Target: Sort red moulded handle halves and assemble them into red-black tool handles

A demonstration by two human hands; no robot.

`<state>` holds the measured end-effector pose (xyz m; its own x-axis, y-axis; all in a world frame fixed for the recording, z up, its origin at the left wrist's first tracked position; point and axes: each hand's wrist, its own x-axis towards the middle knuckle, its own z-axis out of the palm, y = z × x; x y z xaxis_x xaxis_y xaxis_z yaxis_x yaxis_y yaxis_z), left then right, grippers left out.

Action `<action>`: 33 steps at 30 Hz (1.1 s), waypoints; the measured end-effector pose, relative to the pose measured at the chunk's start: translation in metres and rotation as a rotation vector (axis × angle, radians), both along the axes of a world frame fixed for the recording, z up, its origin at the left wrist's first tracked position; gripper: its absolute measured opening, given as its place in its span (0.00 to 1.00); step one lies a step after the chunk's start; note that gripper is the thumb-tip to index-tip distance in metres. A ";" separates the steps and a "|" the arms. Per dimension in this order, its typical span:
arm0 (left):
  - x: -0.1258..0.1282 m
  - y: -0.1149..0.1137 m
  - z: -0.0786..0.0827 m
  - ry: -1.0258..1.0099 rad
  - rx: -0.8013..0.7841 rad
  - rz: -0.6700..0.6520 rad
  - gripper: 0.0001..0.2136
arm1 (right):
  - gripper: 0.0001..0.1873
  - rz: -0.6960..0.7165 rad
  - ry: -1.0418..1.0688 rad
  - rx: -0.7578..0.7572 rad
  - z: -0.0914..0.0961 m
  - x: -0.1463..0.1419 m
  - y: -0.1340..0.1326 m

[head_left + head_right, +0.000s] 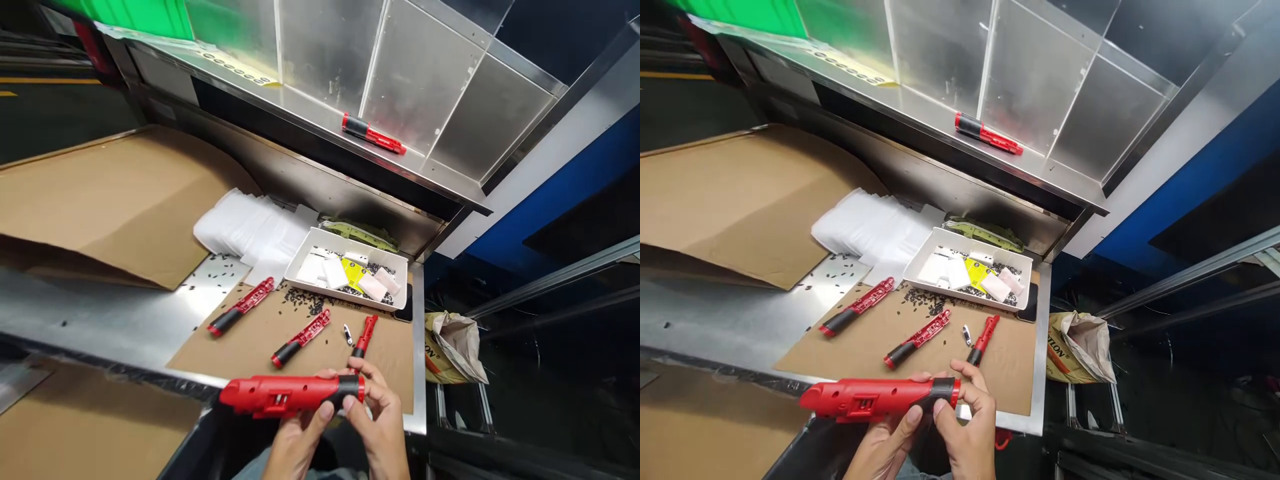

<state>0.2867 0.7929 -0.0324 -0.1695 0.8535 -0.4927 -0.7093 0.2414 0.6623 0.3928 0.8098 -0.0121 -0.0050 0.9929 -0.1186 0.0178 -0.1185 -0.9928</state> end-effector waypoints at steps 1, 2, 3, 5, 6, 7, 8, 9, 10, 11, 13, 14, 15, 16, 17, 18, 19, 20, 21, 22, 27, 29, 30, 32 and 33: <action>-0.006 0.005 0.002 0.005 0.006 -0.014 0.27 | 0.17 -0.008 0.011 0.001 0.002 -0.005 0.004; -0.012 0.009 0.003 0.013 0.013 -0.028 0.27 | 0.17 -0.018 0.016 0.001 0.004 -0.010 0.008; -0.017 0.013 0.005 0.022 0.020 -0.041 0.27 | 0.17 -0.024 0.016 0.000 0.005 -0.013 0.012; -0.025 0.020 0.005 0.045 0.027 -0.066 0.27 | 0.16 -0.017 0.002 -0.010 0.005 -0.018 0.019; -0.029 0.023 0.005 0.057 0.028 -0.077 0.27 | 0.15 0.000 -0.010 -0.019 0.005 -0.019 0.022; -0.033 0.025 0.004 0.072 0.028 -0.086 0.26 | 0.15 0.019 -0.022 -0.028 0.004 -0.021 0.024; -0.036 0.027 0.003 0.090 0.029 -0.092 0.25 | 0.15 0.037 -0.030 -0.034 0.003 -0.022 0.027; -0.039 0.029 0.002 0.111 0.035 -0.096 0.24 | 0.15 0.051 -0.034 -0.032 0.002 -0.023 0.029; -0.041 0.031 0.003 0.137 0.045 -0.095 0.23 | 0.16 0.055 -0.034 -0.025 0.000 -0.024 0.032; -0.043 0.033 0.004 0.170 0.061 -0.090 0.22 | 0.16 0.050 -0.027 -0.019 -0.001 -0.025 0.034; -0.045 0.035 0.009 0.257 0.119 -0.064 0.19 | 0.16 0.028 -0.013 -0.008 -0.004 -0.028 0.040; -0.045 0.036 0.014 0.305 0.158 -0.048 0.16 | 0.16 0.024 -0.012 -0.007 -0.005 -0.029 0.042; -0.045 0.037 0.018 0.351 0.199 -0.031 0.14 | 0.16 0.023 -0.018 -0.007 -0.006 -0.030 0.045; -0.044 0.037 0.022 0.390 0.234 -0.016 0.12 | 0.15 0.030 -0.025 -0.004 -0.006 -0.032 0.048; -0.044 0.038 0.026 0.420 0.260 -0.004 0.11 | 0.15 0.043 -0.028 0.005 -0.006 -0.032 0.051; -0.044 0.039 0.028 0.437 0.272 0.007 0.11 | 0.14 0.057 -0.020 0.022 -0.004 -0.032 0.053; -0.045 0.041 0.029 0.442 0.268 0.018 0.11 | 0.14 0.075 -0.002 0.039 -0.001 -0.031 0.054; -0.046 0.043 0.028 0.437 0.247 0.031 0.11 | 0.14 0.105 0.022 0.057 0.002 -0.030 0.056; -0.048 0.046 0.027 0.418 0.214 0.042 0.13 | 0.15 0.145 0.047 0.072 0.006 -0.027 0.056; -0.051 0.050 0.024 0.382 0.175 0.048 0.15 | 0.16 0.183 0.065 0.079 0.010 -0.023 0.056; -0.056 0.066 0.021 0.104 0.026 0.040 0.30 | 0.12 0.034 -0.037 0.115 0.021 0.003 0.054; -0.049 0.069 0.027 0.028 0.003 0.021 0.32 | 0.16 -0.025 -0.120 0.158 0.022 0.008 0.053; -0.045 0.070 0.031 -0.001 -0.004 0.010 0.33 | 0.17 -0.027 -0.146 0.176 0.022 0.008 0.052; -0.035 0.071 0.038 -0.041 -0.021 -0.007 0.35 | 0.17 -0.008 -0.160 0.200 0.022 0.005 0.049; -0.031 0.071 0.040 -0.052 -0.031 -0.013 0.35 | 0.17 0.001 -0.153 0.201 0.022 0.002 0.047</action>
